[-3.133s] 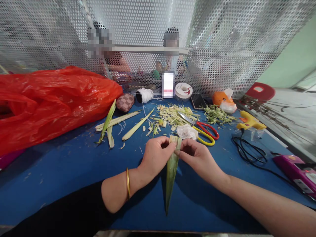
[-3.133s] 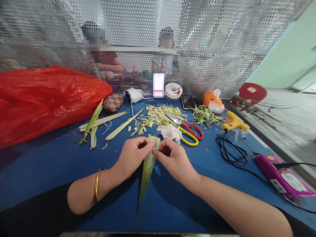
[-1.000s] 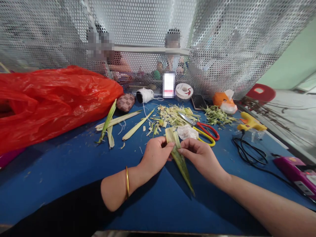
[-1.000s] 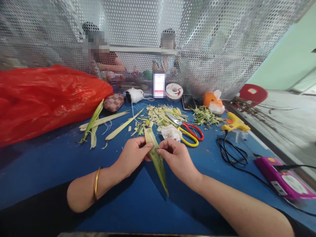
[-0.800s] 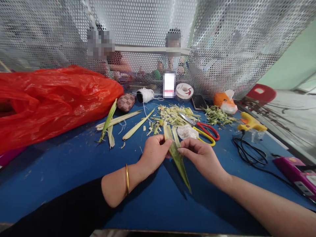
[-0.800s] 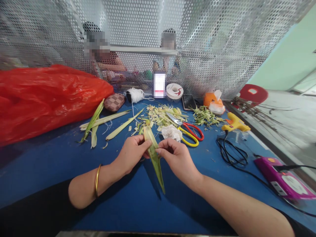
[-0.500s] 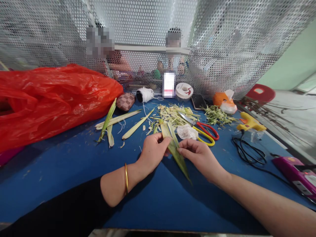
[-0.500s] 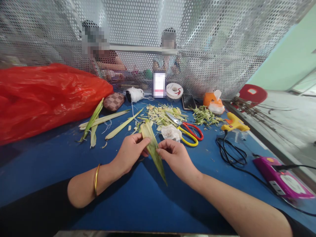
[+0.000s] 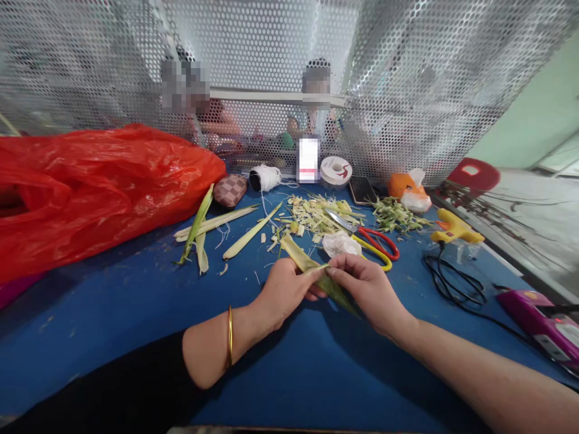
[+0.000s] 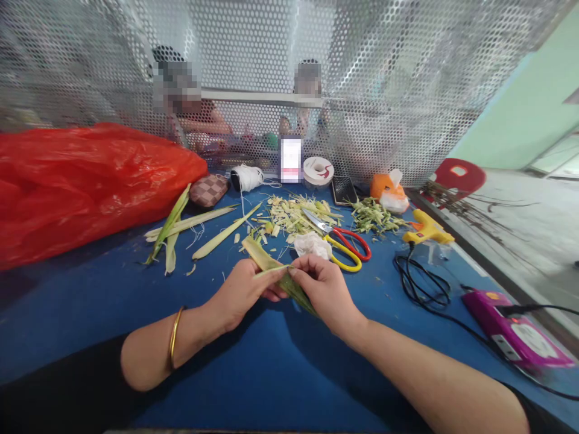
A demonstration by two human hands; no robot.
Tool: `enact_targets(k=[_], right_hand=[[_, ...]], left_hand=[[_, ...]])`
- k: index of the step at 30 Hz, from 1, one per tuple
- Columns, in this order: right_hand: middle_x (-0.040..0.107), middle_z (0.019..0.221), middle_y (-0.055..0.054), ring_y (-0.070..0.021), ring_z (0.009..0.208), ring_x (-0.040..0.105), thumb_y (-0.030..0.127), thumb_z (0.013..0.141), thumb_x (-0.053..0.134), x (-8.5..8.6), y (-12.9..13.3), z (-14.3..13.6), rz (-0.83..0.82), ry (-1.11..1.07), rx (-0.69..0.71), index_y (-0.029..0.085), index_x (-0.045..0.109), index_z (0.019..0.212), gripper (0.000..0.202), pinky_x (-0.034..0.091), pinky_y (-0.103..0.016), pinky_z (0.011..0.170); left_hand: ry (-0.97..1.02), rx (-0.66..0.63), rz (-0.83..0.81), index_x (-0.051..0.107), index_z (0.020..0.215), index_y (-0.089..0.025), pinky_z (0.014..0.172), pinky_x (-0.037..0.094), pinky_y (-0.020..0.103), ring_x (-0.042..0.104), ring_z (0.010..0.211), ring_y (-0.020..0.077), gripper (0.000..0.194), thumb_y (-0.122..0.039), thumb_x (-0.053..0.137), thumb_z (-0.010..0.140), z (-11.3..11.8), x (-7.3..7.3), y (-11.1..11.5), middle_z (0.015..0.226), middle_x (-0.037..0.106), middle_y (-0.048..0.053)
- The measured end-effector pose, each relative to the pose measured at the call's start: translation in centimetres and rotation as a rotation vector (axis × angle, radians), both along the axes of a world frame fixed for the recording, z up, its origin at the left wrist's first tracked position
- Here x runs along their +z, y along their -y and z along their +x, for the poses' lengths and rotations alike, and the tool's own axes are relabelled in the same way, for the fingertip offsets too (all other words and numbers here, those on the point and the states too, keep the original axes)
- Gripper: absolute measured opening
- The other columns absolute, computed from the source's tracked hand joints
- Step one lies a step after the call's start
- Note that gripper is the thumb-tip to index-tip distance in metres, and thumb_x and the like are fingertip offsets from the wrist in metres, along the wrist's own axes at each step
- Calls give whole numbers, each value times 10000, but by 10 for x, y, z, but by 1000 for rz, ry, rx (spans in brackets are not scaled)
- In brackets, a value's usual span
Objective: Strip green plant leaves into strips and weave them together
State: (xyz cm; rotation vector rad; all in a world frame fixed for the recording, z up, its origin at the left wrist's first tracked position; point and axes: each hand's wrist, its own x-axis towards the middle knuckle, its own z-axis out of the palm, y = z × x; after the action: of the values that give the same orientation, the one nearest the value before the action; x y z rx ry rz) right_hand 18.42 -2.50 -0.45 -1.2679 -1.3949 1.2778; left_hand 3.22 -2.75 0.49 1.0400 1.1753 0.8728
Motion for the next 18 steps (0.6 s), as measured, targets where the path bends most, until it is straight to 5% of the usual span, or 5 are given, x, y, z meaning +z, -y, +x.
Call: enact_targets(k=[7,13,18], right_hand=[[578,649,10,-122,594,503,351,742,649,2,-1,1,108,-1,-21,175,613,733,180,419,-246,568],[534,616,32,-107,542,444,371,705,698,-2,0,-1,39,79,84,177,570,762,239,351,-233,494],[480,569,34,-101,526,373,389,744,639,-3,-1,2,73,151,40,171,580,653,244,299,-239,479]], left_hand=[[21,58,-39,673,754,-97,511,479,191,613,519,101,148,-185,586,834,-1,1,-3,618,671,36],[-81,136,27,676,731,-112,513,495,211,626,534,123,120,-144,582,798,0,0,-5,603,663,26],[-76,52,79,676,760,-107,535,511,229,652,570,144,151,-224,601,819,-2,-2,-2,618,675,42]])
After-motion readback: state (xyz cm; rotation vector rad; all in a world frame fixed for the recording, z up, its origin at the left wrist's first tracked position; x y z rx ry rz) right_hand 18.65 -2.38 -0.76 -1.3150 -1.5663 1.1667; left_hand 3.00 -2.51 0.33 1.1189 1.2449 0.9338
